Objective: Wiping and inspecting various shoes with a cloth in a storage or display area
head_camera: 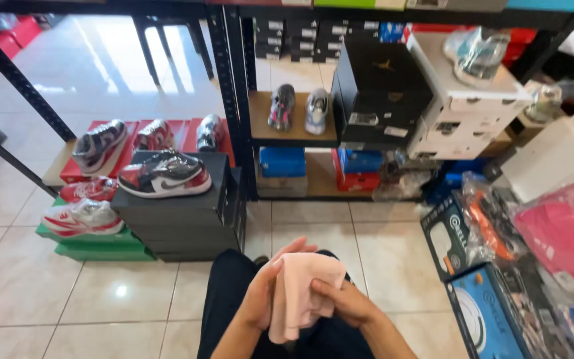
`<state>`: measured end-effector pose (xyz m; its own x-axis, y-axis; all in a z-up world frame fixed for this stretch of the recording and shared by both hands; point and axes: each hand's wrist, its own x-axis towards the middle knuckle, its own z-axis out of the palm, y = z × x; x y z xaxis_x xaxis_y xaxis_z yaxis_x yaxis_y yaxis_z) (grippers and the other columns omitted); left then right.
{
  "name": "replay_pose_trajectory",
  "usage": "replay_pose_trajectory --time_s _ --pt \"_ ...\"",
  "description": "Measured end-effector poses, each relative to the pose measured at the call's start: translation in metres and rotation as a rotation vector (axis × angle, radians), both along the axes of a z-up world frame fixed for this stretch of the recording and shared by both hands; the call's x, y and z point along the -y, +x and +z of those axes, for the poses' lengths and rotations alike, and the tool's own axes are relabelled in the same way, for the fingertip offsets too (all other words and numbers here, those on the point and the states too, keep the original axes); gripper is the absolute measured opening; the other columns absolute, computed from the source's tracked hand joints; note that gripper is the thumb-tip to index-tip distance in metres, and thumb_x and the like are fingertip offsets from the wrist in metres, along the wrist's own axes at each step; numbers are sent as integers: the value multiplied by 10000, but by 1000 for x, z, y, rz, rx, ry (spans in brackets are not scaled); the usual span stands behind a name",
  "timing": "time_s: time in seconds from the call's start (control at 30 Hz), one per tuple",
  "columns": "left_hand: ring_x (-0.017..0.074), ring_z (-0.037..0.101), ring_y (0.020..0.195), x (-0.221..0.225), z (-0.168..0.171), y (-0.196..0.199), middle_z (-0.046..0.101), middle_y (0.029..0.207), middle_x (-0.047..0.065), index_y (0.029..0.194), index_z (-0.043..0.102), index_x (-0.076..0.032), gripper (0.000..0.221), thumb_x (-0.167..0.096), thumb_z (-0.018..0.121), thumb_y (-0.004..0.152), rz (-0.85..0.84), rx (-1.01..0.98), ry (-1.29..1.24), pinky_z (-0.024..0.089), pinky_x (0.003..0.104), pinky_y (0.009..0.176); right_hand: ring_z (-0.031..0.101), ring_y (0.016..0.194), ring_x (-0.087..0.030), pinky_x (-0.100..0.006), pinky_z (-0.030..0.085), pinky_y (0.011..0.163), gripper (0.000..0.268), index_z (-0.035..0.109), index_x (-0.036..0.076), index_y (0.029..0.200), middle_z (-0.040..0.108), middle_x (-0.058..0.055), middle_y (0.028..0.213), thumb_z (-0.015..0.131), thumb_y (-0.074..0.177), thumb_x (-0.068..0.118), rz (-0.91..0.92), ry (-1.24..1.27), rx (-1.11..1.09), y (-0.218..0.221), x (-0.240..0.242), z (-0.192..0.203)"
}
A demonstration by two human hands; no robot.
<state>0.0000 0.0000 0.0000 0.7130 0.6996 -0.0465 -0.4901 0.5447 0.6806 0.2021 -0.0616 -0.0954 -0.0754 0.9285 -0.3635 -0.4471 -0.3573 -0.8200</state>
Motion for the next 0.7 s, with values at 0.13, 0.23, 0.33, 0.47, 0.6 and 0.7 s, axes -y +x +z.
replay_pose_trajectory --time_s 0.13,0.23,0.33,0.47,0.6,0.7 --pt "299 538 1324 2 -28 -6 443 1542 171 1596 255 -129 921 -136 691 785 247 -359 538 443 364 1070 685 981 -323 -374 544 826 465 665 -154 1285 740 -276 1163 675 892 94 -328 -111 56 -5 3 14" --pt "139 736 925 3 -45 -8 767 1136 69 1421 534 -122 664 -141 766 800 228 -767 670 593 240 806 682 1045 -321 -395 546 906 494 595 -128 1348 727 -277 1193 647 898 70 -349 -9 110 1 17 20" --pt "115 638 827 -7 -79 2 738 958 64 1173 699 -2 338 -76 753 848 134 -537 474 532 224 776 743 1077 -268 -355 592 927 627 612 -75 1357 782 -221 1234 796 777 73 -162 -11 313 19 20 -10" --pt "126 643 878 -21 -104 34 719 1010 91 1181 644 -2 332 -20 734 862 92 -479 347 525 224 808 699 1091 -359 -410 538 921 532 612 -184 1323 744 -325 1209 710 839 15 -365 -80 76 44 3 -70" --pt "108 604 761 -60 -153 64 715 908 69 1133 670 4 297 -57 777 864 127 -647 349 491 207 689 713 1027 -301 -380 583 812 453 664 -147 1292 761 -256 1175 682 885 52 -443 -130 194 63 -29 -55" --pt "98 587 612 -91 -163 78 698 790 -14 1104 707 -107 342 -328 788 857 12 -1120 616 515 247 604 772 904 -165 -286 612 768 293 749 -70 1078 836 -122 1012 713 866 129 -505 104 673 96 -66 -96"
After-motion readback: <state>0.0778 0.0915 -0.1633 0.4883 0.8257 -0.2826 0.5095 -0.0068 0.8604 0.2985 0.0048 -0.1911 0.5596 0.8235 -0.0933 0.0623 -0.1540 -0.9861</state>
